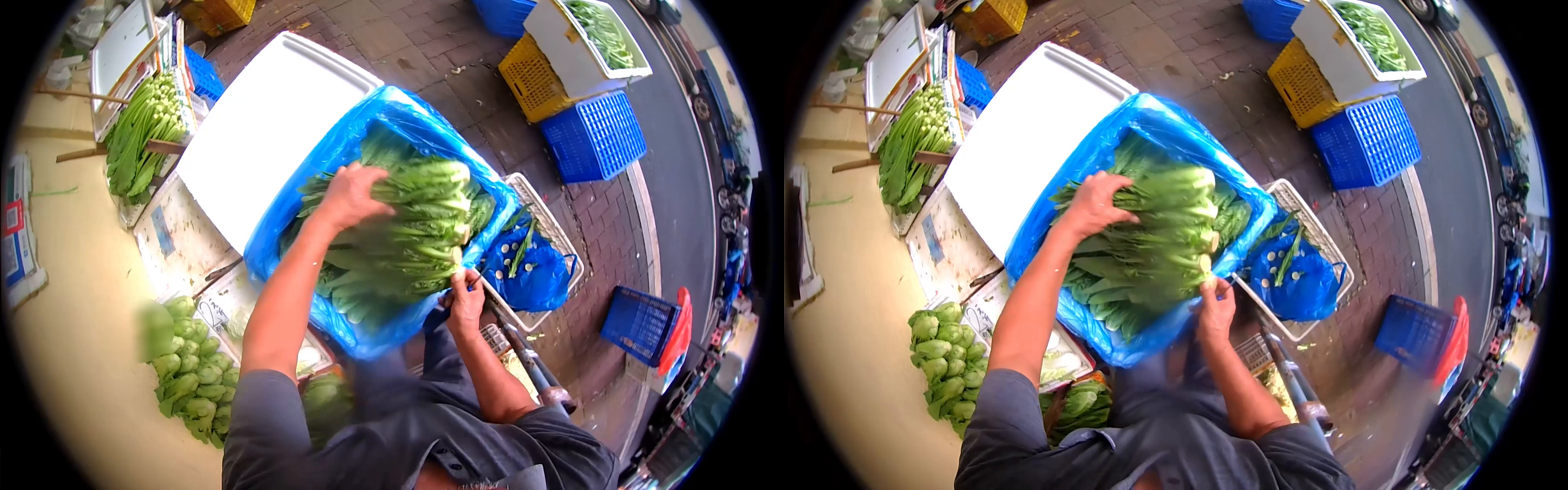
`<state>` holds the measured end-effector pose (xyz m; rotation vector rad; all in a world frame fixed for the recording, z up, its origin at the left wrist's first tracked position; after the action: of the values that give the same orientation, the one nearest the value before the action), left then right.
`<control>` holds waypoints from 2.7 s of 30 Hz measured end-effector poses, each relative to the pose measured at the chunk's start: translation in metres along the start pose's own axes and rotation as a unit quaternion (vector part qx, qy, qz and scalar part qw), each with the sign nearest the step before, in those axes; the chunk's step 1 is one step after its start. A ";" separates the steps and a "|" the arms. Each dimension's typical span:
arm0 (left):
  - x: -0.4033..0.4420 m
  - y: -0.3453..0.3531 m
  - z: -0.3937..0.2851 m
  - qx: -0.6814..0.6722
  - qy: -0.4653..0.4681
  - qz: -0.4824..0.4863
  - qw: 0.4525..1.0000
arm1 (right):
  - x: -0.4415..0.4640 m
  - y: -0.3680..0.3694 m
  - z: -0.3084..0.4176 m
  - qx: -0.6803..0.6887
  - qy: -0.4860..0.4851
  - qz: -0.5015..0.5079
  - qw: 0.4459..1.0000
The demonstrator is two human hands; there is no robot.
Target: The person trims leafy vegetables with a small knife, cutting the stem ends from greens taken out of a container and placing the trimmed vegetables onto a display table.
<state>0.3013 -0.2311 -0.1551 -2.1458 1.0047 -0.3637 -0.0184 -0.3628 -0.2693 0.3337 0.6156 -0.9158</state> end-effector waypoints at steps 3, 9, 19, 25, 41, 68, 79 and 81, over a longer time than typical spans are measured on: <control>-0.006 0.089 0.027 0.029 -0.017 0.106 0.994 | 0.007 -0.037 -0.012 -0.196 -0.036 -0.004 0.980; -0.001 0.089 0.035 0.008 -0.061 0.089 0.994 | 0.079 -0.012 0.114 -0.227 -0.126 0.005 0.966; -0.039 0.054 -0.001 0.062 -0.068 -0.080 0.993 | 0.124 0.091 0.137 -0.202 -0.092 0.187 0.957; -0.127 0.085 -0.008 -0.491 -0.316 -0.243 0.774 | 0.005 0.095 0.177 -0.176 -0.270 0.141 0.936; -0.063 0.108 -0.177 -0.908 -0.201 -0.102 0.352 | -0.142 0.007 0.235 -0.316 -0.391 0.166 0.848; -0.087 0.158 -0.205 -0.912 -0.231 -0.022 0.338 | -0.150 -0.036 0.235 -0.235 -0.418 0.144 0.866; -0.091 0.180 -0.217 -0.888 -0.278 -0.010 0.366 | -0.123 -0.072 0.195 -0.148 -0.257 0.186 0.937; -0.092 0.197 -0.211 -0.881 -0.302 -0.009 0.365 | -0.123 -0.082 0.180 -0.139 -0.167 0.181 0.959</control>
<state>0.0233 -0.3513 -0.1449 -3.1870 0.7087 2.5692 -0.0782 -0.4256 -0.0531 0.0314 0.3467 -0.5069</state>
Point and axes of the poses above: each hand's wrist, its own x-axis towards the middle knuckle, its own y-axis out of the palm, z = x × y, the point moved 9 cm from there along x, towards the middle knuckle, and after that the axes turned 5 degrees about -x, right-handed, at the moved point
